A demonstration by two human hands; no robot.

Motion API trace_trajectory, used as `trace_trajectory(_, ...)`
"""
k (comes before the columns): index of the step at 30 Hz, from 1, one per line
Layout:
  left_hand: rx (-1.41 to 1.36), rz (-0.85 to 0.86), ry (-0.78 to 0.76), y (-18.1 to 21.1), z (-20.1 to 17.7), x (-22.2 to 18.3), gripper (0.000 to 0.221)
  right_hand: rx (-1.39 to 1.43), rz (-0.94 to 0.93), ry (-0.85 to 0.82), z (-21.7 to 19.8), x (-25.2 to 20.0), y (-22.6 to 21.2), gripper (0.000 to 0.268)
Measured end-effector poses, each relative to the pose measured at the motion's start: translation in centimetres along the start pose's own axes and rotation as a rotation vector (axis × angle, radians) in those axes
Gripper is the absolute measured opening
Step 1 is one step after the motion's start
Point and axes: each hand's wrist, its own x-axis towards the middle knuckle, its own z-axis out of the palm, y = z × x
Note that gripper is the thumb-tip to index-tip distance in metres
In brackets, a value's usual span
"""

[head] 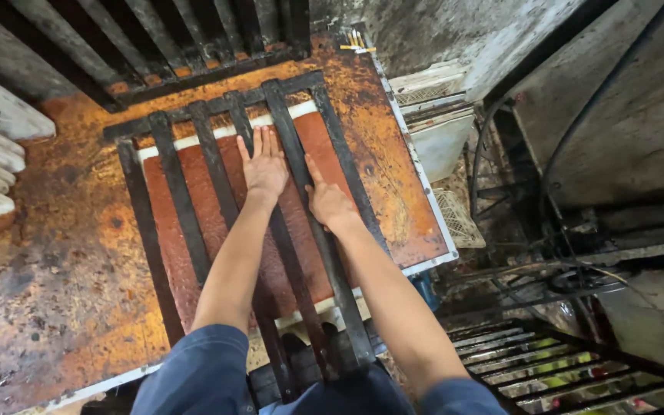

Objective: Trimming and cutting a large sheet of baked goods into strips using a knife and a manual multi-blade cutter

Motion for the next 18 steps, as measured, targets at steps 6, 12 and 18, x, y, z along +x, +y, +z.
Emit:
trace_trajectory(6, 0.007, 0.005, -0.009, 0.2, -0.1, 0.1, 0.059, 0.092, -0.016, 0.003, -0.3, -1.5, 0.2, 0.064)
trace_trajectory(12, 0.012, -0.019, 0.009, 0.8, -0.8, -0.5, 0.059, 0.020, -0.011, 0.010, -0.5, 0.0, -0.1, 0.062)
trace_trajectory(18, -0.013, -0.055, 0.011, 1.0, -1.1, -0.9, 0.058, -0.004, 0.000, -0.038, -0.5, -3.7, 0.4, 0.060)
